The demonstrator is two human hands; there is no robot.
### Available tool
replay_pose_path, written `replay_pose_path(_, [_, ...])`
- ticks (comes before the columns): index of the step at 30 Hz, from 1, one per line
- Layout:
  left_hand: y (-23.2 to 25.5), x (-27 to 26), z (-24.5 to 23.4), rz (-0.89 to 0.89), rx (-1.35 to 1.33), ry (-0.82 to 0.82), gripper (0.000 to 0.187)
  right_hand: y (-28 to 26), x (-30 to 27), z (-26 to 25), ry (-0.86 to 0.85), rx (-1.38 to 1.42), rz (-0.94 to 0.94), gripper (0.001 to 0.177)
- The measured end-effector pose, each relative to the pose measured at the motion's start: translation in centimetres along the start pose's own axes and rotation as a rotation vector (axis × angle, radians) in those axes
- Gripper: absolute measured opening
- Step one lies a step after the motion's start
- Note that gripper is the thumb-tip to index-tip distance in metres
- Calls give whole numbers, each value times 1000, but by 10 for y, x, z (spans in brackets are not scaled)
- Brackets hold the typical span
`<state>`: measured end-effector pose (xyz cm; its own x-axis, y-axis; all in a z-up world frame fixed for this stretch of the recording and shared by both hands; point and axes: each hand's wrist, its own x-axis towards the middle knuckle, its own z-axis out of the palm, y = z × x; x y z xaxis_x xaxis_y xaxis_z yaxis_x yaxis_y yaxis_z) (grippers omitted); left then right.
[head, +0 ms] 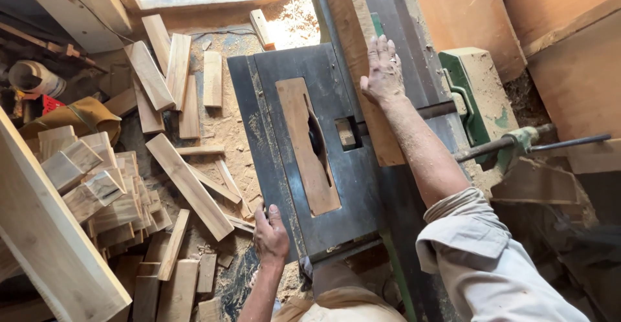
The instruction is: Operator uses a table saw and jointer to process wood boards in a workshop.
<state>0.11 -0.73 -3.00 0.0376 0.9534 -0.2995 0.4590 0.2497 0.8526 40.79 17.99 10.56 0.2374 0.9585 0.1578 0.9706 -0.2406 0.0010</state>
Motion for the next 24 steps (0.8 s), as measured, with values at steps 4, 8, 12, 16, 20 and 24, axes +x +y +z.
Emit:
replay_pose_path(4, [14, -3, -7, -68, 6, -12, 65, -3, 33, 4, -32, -8, 21, 102])
replay_pose_path(8, [31, -5, -14, -83, 21, 0, 63, -2, 66, 8, -25, 6, 11, 102])
replay_pose_path(12, [41, -7, -19, -168, 57, -20, 62, -2, 97, 16, -44, -11, 19, 101])
replay_pose_path(16, [46, -5, -19, -234, 88, -31, 60, 18, 152, 53, 42, -147, -35, 104])
replay_pose_path(20, [3, 0, 4, -95, 106, 107, 63, -12, 176, 10, -182, -11, 139, 101])
replay_pose_path(24, [21, 7, -7, -198, 129, 25, 62, 2, 200, 3, -144, 97, 156, 91])
